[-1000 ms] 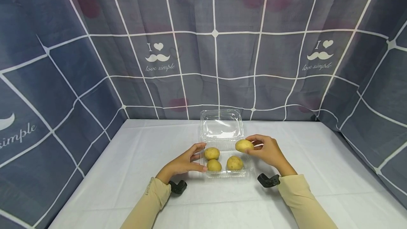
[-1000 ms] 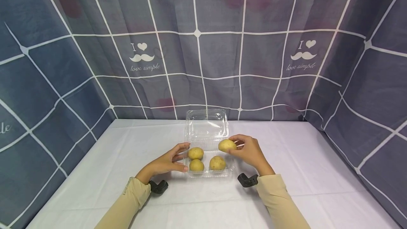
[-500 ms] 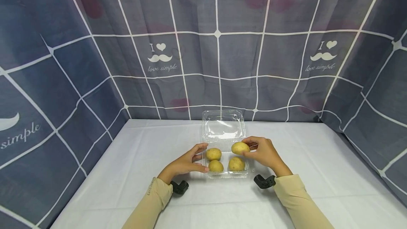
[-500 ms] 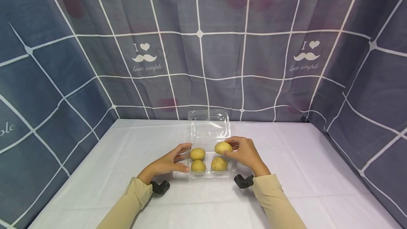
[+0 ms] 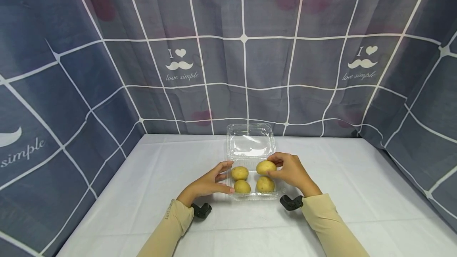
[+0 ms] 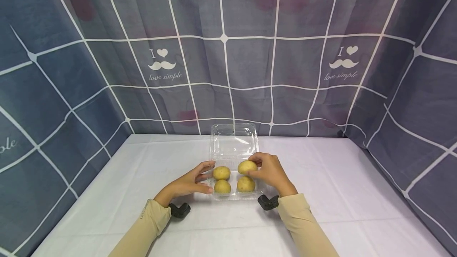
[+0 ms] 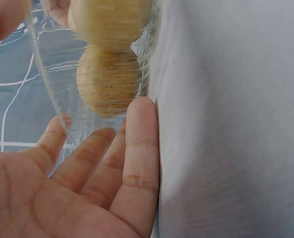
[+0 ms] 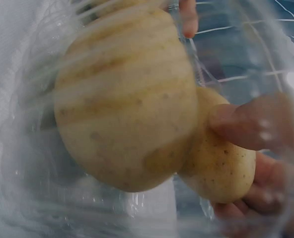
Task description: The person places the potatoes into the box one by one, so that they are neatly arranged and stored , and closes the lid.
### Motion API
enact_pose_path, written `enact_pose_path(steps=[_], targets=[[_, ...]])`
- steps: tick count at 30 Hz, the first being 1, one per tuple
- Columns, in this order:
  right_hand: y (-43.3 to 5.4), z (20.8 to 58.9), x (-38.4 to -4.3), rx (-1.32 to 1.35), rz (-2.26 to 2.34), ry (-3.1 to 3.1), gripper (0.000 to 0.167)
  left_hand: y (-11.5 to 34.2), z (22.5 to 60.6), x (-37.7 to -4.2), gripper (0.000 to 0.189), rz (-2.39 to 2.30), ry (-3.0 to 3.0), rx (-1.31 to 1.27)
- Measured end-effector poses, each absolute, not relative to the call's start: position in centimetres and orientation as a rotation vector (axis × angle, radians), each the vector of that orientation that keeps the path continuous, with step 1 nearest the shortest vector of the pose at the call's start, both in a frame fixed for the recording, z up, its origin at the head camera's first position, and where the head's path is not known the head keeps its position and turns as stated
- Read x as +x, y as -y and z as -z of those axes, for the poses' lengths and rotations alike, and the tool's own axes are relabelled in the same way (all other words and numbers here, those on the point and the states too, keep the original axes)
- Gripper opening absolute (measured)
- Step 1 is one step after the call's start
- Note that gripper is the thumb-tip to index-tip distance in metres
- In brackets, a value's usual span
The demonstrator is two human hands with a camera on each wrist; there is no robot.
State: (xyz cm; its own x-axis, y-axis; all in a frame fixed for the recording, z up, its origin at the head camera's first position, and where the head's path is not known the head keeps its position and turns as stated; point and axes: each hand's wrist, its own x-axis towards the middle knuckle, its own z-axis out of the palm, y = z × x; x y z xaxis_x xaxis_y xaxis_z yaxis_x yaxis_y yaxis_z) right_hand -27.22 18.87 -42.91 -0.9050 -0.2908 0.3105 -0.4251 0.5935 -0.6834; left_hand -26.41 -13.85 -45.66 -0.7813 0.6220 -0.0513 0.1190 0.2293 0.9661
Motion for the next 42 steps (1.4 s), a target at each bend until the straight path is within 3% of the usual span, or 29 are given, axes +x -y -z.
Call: enact_pose_path(steps=[27,42], targets=[[-17.1,43.6,-27.9,0.798,-0.938,2.646,0.022,13.8,45.5,-26.2,0.098,-1.59,-2.082,0.683],[-17.2,43.9,-28.3,0.821,-0.907,2.633,0.026,13.7,45.4,-26.2,0.098,-1.576,-2.098,0.674]])
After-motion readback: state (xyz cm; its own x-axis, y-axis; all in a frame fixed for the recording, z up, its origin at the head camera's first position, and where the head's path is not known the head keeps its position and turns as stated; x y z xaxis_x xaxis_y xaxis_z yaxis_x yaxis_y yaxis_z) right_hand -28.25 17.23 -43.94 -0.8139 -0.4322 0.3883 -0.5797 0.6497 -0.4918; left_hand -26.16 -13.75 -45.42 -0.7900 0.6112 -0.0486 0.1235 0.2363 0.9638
